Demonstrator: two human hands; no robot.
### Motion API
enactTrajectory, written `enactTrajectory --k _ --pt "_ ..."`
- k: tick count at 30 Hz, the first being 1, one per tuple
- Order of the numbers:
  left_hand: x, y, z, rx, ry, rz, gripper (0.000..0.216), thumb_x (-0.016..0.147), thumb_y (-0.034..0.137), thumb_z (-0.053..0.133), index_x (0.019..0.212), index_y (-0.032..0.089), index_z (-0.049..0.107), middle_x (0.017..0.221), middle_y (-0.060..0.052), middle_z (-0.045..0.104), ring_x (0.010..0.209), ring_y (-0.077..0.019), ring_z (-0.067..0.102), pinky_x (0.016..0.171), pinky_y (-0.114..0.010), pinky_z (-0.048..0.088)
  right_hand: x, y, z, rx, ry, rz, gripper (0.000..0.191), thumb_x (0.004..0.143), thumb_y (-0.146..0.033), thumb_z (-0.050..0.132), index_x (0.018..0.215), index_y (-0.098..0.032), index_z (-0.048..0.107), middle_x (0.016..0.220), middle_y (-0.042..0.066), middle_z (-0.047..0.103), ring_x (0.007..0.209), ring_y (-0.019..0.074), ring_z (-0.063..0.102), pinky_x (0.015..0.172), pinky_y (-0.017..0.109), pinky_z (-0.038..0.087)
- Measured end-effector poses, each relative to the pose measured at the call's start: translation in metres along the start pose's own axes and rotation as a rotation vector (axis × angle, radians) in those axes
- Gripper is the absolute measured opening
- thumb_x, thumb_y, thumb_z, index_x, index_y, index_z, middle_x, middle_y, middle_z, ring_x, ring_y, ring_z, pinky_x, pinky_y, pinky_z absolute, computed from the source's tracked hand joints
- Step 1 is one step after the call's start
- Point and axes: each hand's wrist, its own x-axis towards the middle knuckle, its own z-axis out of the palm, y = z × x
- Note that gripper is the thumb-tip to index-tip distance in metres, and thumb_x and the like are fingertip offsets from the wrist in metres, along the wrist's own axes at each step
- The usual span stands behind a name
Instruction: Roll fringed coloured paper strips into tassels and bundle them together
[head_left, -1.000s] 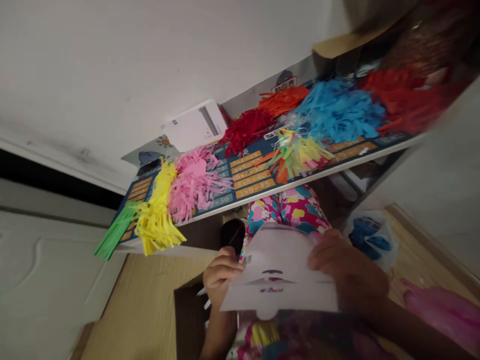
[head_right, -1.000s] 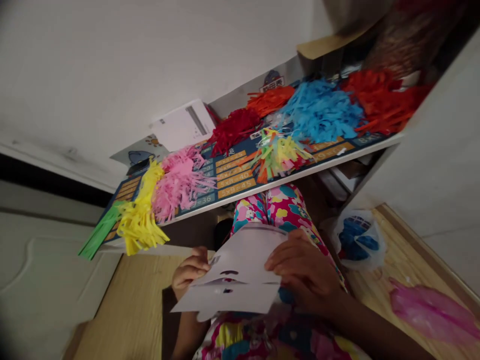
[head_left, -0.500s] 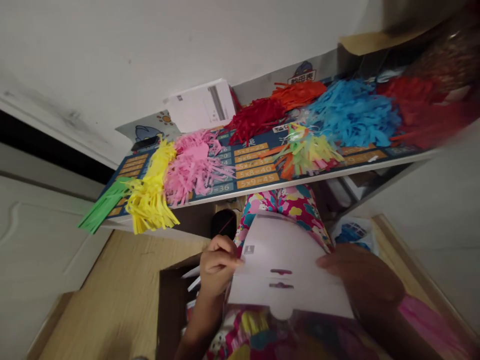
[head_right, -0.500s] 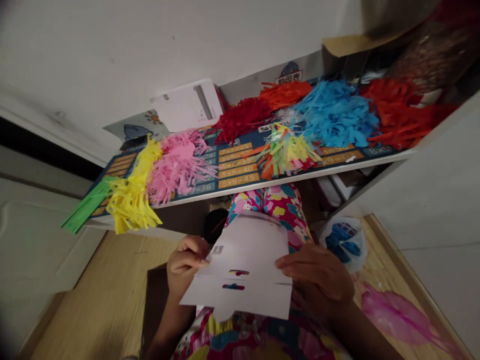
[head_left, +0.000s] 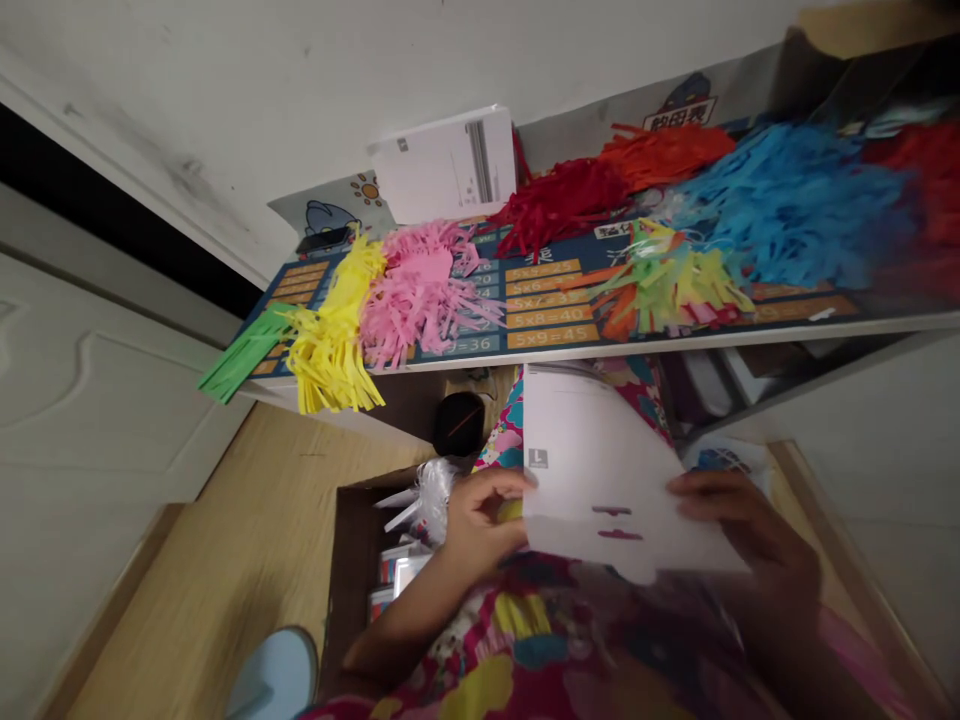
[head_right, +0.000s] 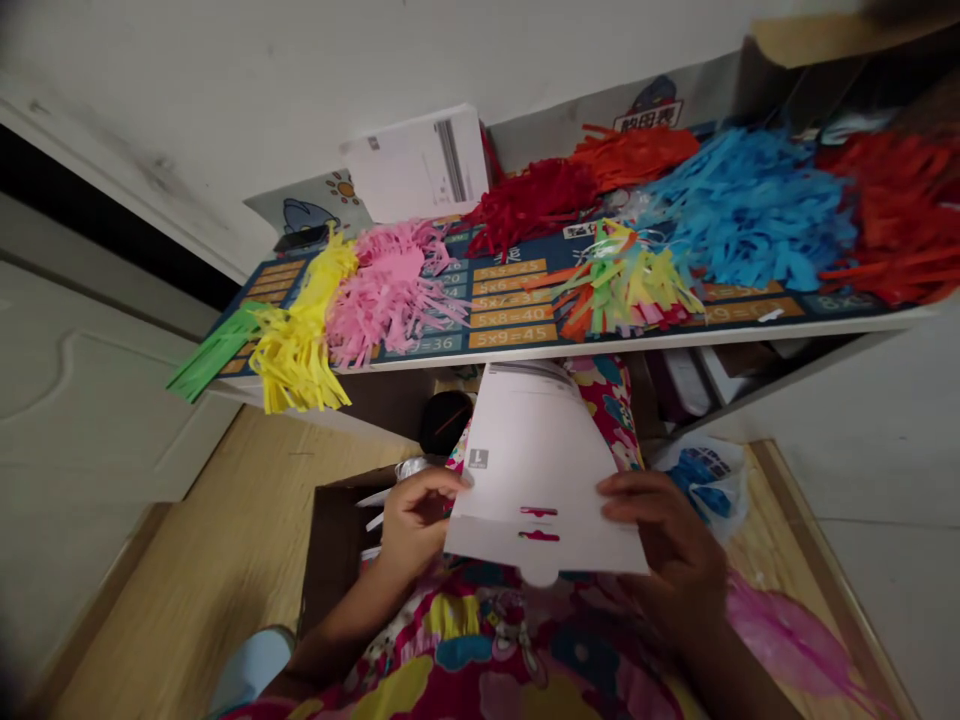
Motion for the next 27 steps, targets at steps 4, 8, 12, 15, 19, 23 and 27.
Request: enactTrajectory --k 4,8,12,15,19,23,27 --pt "-0.007 -0.014 0.003 -0.153 -0.026 -0.19 0.036 0.062 0.042 0.089 0.081 0.017 0.07 0.069 0.0 0.07 0.06 -0.0126 0.062 0.058 -0.022 0.049 -0.013 0.014 0.011 0.017 0.01 0.094 0.012 0.077 -0.033 0.079 0.08 -0.025 0.071 0.092 0.006 0.07 0.085 0.0221 0.069 0.071 0.033 0.058" --pt "-0.016 -0.021 0.005 -0.222 -0.038 -0.378 0.033 0.065 0.035 0.088 0.084 0.018 0.066 0.069 0.003 0.065 0.065 -0.0116 0.059 0.061 -0.021 0.046 -0.03 0.027 0.02 -0.089 -0.005 0.204 0.011 0.08 -0.027 0.074 0.072 -0.022 0.07 0.104 0.007 0.071 0.095 0.0221 0.068 0.079 0.034 0.055" --pt "-0.025 -0.031 0.01 -0.222 0.025 -0.476 0.038 0.061 0.034 0.09 0.083 0.018 0.064 0.074 0.002 0.064 0.07 -0.012 0.058 0.066 -0.022 0.046 -0.039 0.031 0.026 -0.179 -0.036 0.317 0.017 0.082 -0.035 0.072 0.071 -0.021 0.071 0.129 0.01 0.065 0.117 0.0273 0.063 0.095 0.04 0.05" --pt "-0.03 -0.041 0.013 -0.178 0.086 -0.545 0.035 0.061 0.034 0.089 0.08 0.017 0.064 0.072 0.003 0.061 0.068 -0.0108 0.055 0.065 -0.022 0.044 -0.038 0.029 0.031 -0.246 -0.013 0.429 0.022 0.077 -0.043 0.075 0.072 -0.021 0.073 0.132 0.011 0.064 0.122 0.0303 0.06 0.099 0.042 0.048" --pt "-0.032 -0.047 0.015 -0.097 0.131 -0.647 0.031 0.062 0.034 0.087 0.073 0.017 0.064 0.068 0.004 0.06 0.064 -0.0096 0.051 0.063 -0.021 0.042 -0.031 0.027 0.037 -0.178 -0.083 0.78 0.031 0.072 -0.052 0.074 0.071 -0.02 0.073 0.091 0.009 0.075 0.086 0.0259 0.069 0.072 0.033 0.054" --pt "-0.031 -0.046 0.015 -0.027 0.114 -0.701 0.03 0.064 0.04 0.084 0.067 0.016 0.065 0.066 0.002 0.061 0.063 -0.0107 0.052 0.063 -0.023 0.042 -0.025 0.026 0.04 -0.135 -0.19 1.058 0.043 0.065 -0.061 0.073 0.066 -0.018 0.07 0.061 0.004 0.066 0.057 0.0188 0.059 0.05 0.026 0.042" --pt "-0.031 -0.049 0.016 0.01 0.081 -0.724 0.032 0.068 0.041 0.08 0.06 0.017 0.062 0.058 0.004 0.055 0.057 -0.0096 0.047 0.058 -0.022 0.04 -0.024 0.028 0.044 -0.212 -0.114 1.078 0.046 0.063 -0.063 0.074 0.055 -0.019 0.06 0.051 0.0 0.055 0.052 0.015 0.05 0.047 0.025 0.036"
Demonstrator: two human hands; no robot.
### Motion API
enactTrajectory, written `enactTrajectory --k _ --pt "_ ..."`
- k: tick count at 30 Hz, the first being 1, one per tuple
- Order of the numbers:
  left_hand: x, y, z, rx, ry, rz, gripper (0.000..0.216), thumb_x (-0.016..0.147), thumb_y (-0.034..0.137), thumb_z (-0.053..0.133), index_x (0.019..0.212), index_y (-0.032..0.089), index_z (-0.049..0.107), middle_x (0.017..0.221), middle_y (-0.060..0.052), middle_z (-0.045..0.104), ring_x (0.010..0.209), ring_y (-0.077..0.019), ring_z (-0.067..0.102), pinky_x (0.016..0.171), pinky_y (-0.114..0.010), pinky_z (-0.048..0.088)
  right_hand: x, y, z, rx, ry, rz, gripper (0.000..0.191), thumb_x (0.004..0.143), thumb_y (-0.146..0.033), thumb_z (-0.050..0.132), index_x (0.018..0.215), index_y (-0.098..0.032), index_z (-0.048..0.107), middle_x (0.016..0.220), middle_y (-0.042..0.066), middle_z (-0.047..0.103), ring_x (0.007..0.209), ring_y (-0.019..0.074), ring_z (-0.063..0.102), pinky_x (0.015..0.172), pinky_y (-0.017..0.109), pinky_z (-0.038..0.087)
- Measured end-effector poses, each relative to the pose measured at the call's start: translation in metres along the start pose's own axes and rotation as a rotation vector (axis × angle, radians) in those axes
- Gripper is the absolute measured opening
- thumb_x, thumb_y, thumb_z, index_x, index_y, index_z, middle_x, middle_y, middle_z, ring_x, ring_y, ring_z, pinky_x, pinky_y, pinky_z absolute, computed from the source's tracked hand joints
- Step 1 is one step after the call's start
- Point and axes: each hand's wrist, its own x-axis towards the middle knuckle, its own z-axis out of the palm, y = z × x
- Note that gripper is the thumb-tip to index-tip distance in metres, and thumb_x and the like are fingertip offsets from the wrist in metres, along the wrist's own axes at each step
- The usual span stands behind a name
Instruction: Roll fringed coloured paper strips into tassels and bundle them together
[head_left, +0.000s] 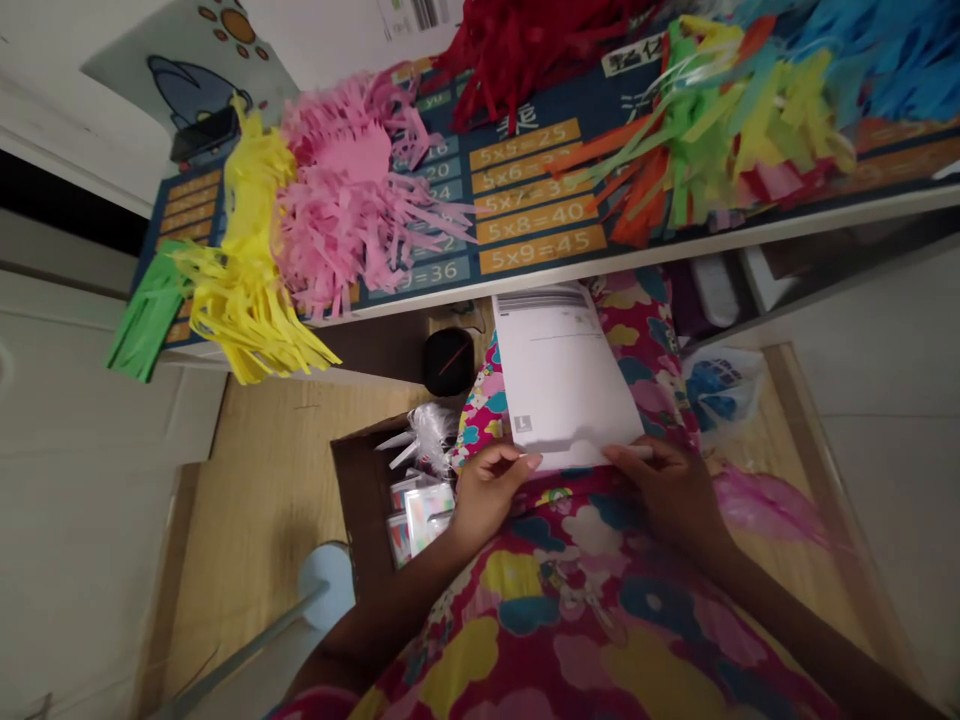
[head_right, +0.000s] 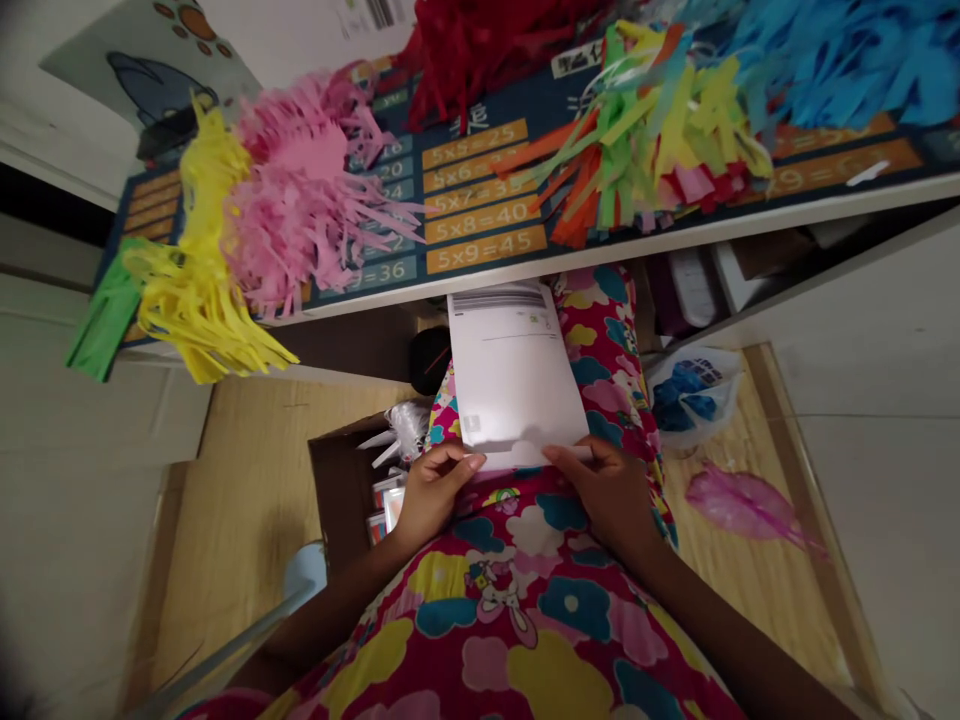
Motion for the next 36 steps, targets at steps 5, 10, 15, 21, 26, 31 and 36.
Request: enactTrajectory --k 5,10,15,21,26,31,36 --pt "0.002 -0.001 0.001 0.065 -0.056 0.013 0.028 0.077 0.039 0.074 0.064 0.017 0.064 0.062 0.003 0.056 0.06 -0.0101 0.049 0.059 -0.022 0.04 0.004 0.003 0.008 0.138 -0.058 0.089 0.045 0.058 -0.061 0.078 0.065 -0.017 0.068 0.061 0.002 0.063 0.058 0.0175 0.057 0.052 0.026 0.044" --pt "0.002 0.002 0.004 0.12 -0.074 0.012 0.037 0.077 0.04 0.073 0.055 0.017 0.053 0.055 0.005 0.047 0.052 -0.008 0.04 0.052 -0.022 0.035 0.004 -0.001 0.011 0.142 -0.079 0.175 0.048 0.056 -0.062 0.078 0.056 -0.019 0.058 0.052 0.0 0.056 0.049 0.0138 0.049 0.045 0.025 0.037" --pt "0.001 0.0 0.006 0.214 -0.037 0.101 0.035 0.08 0.036 0.072 0.058 0.017 0.053 0.058 0.004 0.049 0.053 -0.0082 0.042 0.053 -0.022 0.035 0.003 -0.012 0.012 0.091 -0.066 0.184 0.047 0.054 -0.06 0.076 0.051 -0.021 0.049 0.045 -0.003 0.047 0.045 0.0124 0.043 0.042 0.025 0.032" --pt "0.0 -0.004 0.006 0.337 -0.038 0.19 0.032 0.084 0.035 0.07 0.061 0.018 0.055 0.06 0.003 0.052 0.056 -0.0093 0.046 0.055 -0.023 0.037 0.008 -0.011 0.013 -0.065 -0.039 0.085 0.04 0.06 -0.056 0.071 0.054 -0.022 0.051 0.046 -0.005 0.045 0.047 0.0125 0.042 0.048 0.025 0.032" --pt "-0.002 -0.008 0.009 0.263 0.042 0.148 0.032 0.08 0.032 0.076 0.095 0.022 0.05 0.075 0.004 0.061 0.063 -0.0114 0.058 0.06 -0.022 0.045 0.011 -0.005 0.016 -0.12 -0.008 0.006 0.037 0.064 -0.056 0.069 0.059 -0.022 0.054 0.052 -0.003 0.051 0.052 0.0141 0.046 0.052 0.026 0.033" --pt "-0.002 -0.006 0.012 0.157 -0.001 0.076 0.047 0.08 0.031 0.076 0.111 0.022 0.043 0.095 -0.005 0.072 0.082 -0.0187 0.071 0.073 -0.03 0.055 0.013 -0.004 0.018 -0.144 0.024 0.007 0.043 0.062 -0.06 0.072 0.06 -0.022 0.053 0.055 -0.004 0.051 0.053 0.0141 0.044 0.054 0.027 0.034" --pt "0.002 -0.008 0.011 0.221 -0.054 0.071 0.055 0.081 0.03 0.074 0.126 0.02 0.045 0.096 -0.006 0.074 0.085 -0.0211 0.072 0.078 -0.033 0.056 0.015 -0.003 0.021 -0.167 0.038 -0.007 0.042 0.061 -0.06 0.072 0.062 -0.022 0.053 0.058 -0.003 0.052 0.055 0.0146 0.045 0.057 0.028 0.035"
